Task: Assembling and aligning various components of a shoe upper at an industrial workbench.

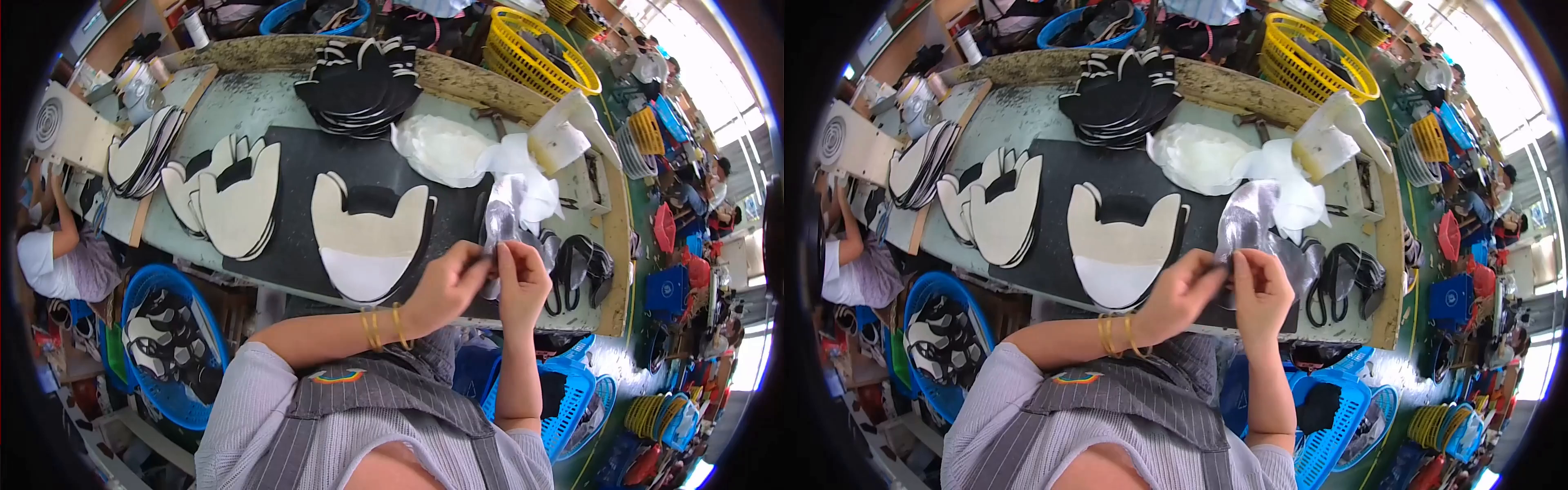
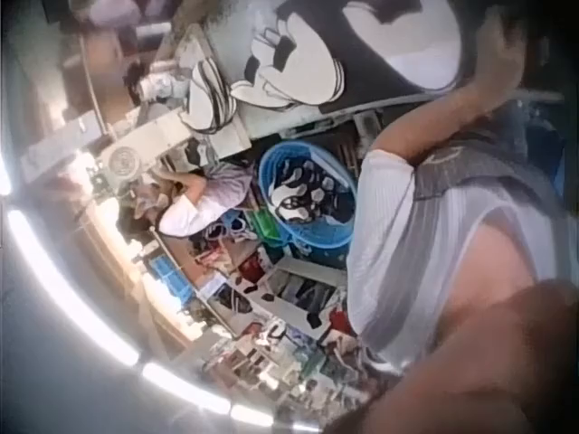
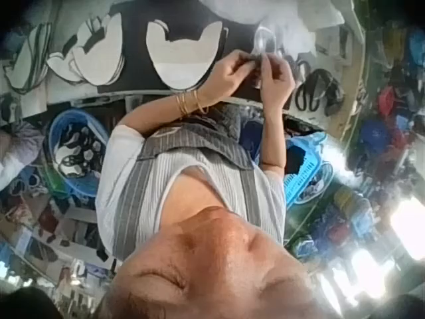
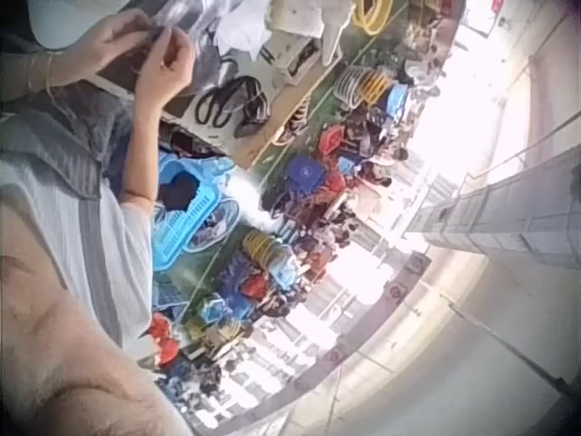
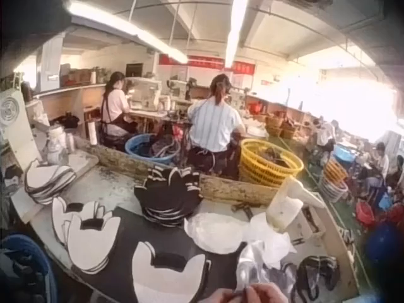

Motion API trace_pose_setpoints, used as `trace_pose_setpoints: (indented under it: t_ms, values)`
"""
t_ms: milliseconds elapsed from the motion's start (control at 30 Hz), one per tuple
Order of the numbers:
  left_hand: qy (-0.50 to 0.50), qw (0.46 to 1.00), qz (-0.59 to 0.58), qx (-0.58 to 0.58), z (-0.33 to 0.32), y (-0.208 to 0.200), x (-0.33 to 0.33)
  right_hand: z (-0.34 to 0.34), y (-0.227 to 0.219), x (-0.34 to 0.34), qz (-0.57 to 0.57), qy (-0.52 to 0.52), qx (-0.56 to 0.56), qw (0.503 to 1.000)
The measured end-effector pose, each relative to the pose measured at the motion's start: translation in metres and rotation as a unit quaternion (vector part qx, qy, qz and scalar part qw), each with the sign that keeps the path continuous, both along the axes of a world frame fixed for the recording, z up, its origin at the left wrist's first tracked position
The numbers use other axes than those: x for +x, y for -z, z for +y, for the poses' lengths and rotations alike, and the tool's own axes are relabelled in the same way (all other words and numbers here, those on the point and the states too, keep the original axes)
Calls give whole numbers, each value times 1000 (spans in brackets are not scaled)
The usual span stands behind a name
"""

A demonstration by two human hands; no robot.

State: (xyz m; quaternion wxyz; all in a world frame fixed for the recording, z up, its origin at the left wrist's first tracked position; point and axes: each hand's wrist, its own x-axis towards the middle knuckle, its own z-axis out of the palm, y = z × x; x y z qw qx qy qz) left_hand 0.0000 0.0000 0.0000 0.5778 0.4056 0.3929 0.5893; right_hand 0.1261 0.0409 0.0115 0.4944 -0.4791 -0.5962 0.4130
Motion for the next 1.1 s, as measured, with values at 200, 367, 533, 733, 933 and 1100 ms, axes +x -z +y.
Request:
trace_pose_setpoints:
  t_ms: [200,367,533,733,933,1100]
  values:
    - [-81,986,-135,-50,-16,-15,-55,-5,-17,-58,-186,-81,396,896]
    - [-138,989,49,-4,-37,-21,-79,-15,-33,-83,-287,-130,430,846]
    - [-113,993,-35,-5,-46,-24,-86,-17,-45,-86,-271,-183,474,818]
    - [-133,985,-105,24,-53,-27,-87,-17,-54,-89,-276,-224,486,798]
    - [-66,991,-113,-30,-52,-25,-99,-19,-52,-96,-295,-135,462,826]
    - [-68,982,-173,-36,-47,-30,-95,-28,-51,-92,-141,-157,224,952]
